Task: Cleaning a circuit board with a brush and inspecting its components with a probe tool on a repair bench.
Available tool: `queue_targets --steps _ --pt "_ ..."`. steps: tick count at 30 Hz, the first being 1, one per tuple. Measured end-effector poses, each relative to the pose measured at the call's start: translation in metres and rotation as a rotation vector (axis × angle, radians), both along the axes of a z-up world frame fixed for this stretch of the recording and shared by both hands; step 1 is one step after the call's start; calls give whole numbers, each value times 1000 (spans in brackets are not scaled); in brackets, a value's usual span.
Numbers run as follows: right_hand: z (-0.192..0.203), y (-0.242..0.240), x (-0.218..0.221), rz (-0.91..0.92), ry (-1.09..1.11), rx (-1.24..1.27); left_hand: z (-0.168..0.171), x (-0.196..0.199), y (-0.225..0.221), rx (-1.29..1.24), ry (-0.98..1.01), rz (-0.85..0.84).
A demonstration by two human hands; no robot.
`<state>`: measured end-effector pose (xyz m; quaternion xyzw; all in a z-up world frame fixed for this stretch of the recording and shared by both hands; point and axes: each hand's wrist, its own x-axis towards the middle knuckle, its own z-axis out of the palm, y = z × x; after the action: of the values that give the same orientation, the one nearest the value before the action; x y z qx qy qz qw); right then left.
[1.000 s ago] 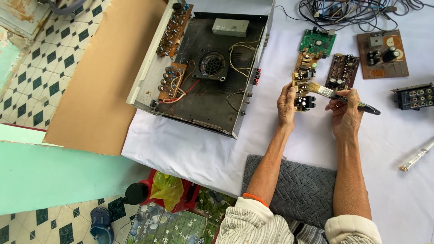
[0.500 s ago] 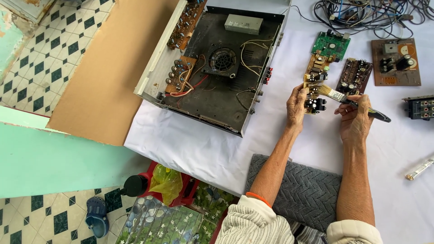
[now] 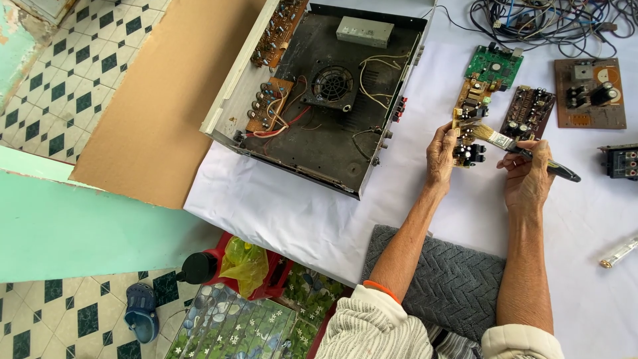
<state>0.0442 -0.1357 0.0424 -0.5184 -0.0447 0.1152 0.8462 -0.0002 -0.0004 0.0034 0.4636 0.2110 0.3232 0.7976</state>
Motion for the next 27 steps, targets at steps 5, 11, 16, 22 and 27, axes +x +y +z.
queue_targets --steps 5,11,16,22,27 --pt "-1 0 3 15 -20 16 -5 4 2 2 -5 -16" --pt "-2 -1 0 11 -4 16 -1 -2 0 5 -14 -20" --pt "-4 -1 3 17 -11 31 -1 -1 1 26 -16 -14" --pt "-4 0 3 11 3 28 2 -3 2 34 15 -17" --pt "-29 -2 18 -31 57 57 -58 25 6 38 -18 72"
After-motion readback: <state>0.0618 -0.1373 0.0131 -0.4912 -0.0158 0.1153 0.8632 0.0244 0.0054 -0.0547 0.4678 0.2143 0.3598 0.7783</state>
